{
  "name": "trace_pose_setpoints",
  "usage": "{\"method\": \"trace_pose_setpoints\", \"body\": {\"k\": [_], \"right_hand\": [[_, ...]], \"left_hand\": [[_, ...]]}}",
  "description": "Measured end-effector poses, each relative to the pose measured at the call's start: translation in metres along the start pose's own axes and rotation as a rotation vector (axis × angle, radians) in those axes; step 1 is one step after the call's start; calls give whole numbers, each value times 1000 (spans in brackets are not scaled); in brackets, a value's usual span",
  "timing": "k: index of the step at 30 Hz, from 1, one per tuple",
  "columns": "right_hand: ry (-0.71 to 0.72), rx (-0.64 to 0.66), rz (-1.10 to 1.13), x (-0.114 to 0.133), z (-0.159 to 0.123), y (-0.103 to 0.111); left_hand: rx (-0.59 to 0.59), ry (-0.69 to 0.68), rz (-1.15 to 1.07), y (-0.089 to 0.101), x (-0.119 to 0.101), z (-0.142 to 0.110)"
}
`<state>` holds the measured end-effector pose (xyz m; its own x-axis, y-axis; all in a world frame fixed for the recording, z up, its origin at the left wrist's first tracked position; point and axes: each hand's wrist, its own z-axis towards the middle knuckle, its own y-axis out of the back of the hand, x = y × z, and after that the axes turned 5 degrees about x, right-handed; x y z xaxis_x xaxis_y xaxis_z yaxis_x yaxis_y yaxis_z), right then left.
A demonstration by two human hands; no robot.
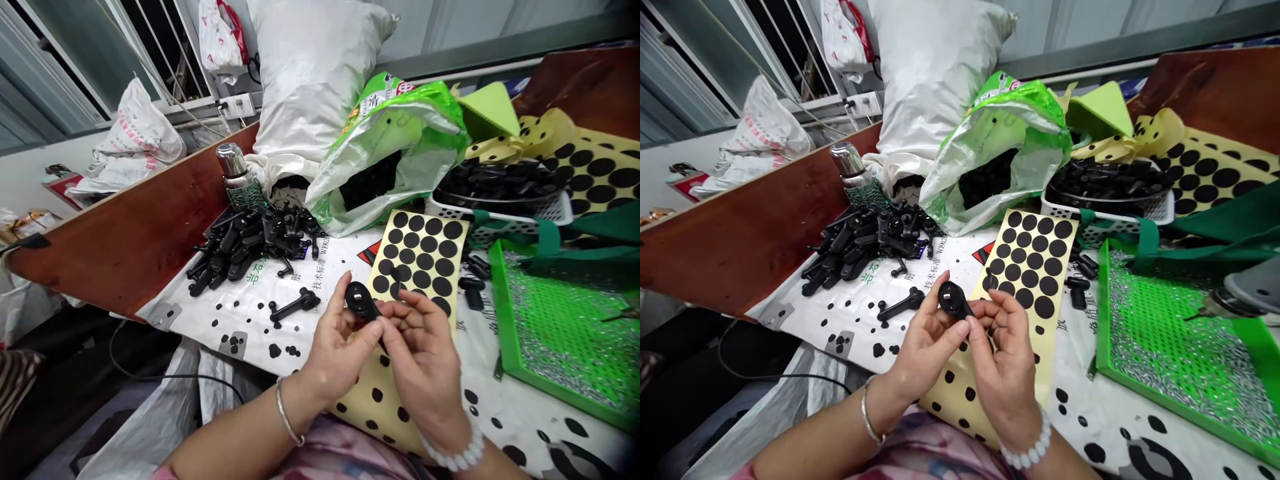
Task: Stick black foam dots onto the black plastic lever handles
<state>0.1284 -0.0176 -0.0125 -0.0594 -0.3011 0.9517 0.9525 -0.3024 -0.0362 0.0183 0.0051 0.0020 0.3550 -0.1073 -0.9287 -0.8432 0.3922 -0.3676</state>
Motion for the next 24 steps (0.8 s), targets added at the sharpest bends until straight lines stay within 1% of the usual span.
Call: {"method": "trace_pose_setpoints", "body": {"k": [2,4,6,8,9,10,12,14,16,17,19,22,24], "right_hand": [[1,10,25,0,-4,-3],[13,-34,-22,3,-4,3],[32,-94,-140,9,2,15],[11,-95,-222,17,12,31],[-26,-57,-211,22,17,38],[-80,7,-174,27,23,45],[-218,185,-65,36,33,53],[-373,379,35,43,40,56],[-514,511,109,48,45,54],[-565,542,126,49,47,53],[-620,552,113,49,48,50],[-599,528,45,48,49,46],[-577,532,39,48,50,44]], "left_hand": [[-67,23,-107,-1,3,3],[-125,62,-165,4,1,6],[-152,102,-162,11,-3,8],[-128,132,-120,15,-7,7],[-106,145,-91,16,-8,6],[-80,159,-62,16,-9,5],[-33,179,-16,15,-10,2],[4,197,11,13,-11,-1],[43,204,32,13,-12,-3],[62,204,46,13,-12,-4],[102,193,78,14,-13,-5],[164,163,109,17,-13,-7],[192,150,119,17,-13,-8]]}}
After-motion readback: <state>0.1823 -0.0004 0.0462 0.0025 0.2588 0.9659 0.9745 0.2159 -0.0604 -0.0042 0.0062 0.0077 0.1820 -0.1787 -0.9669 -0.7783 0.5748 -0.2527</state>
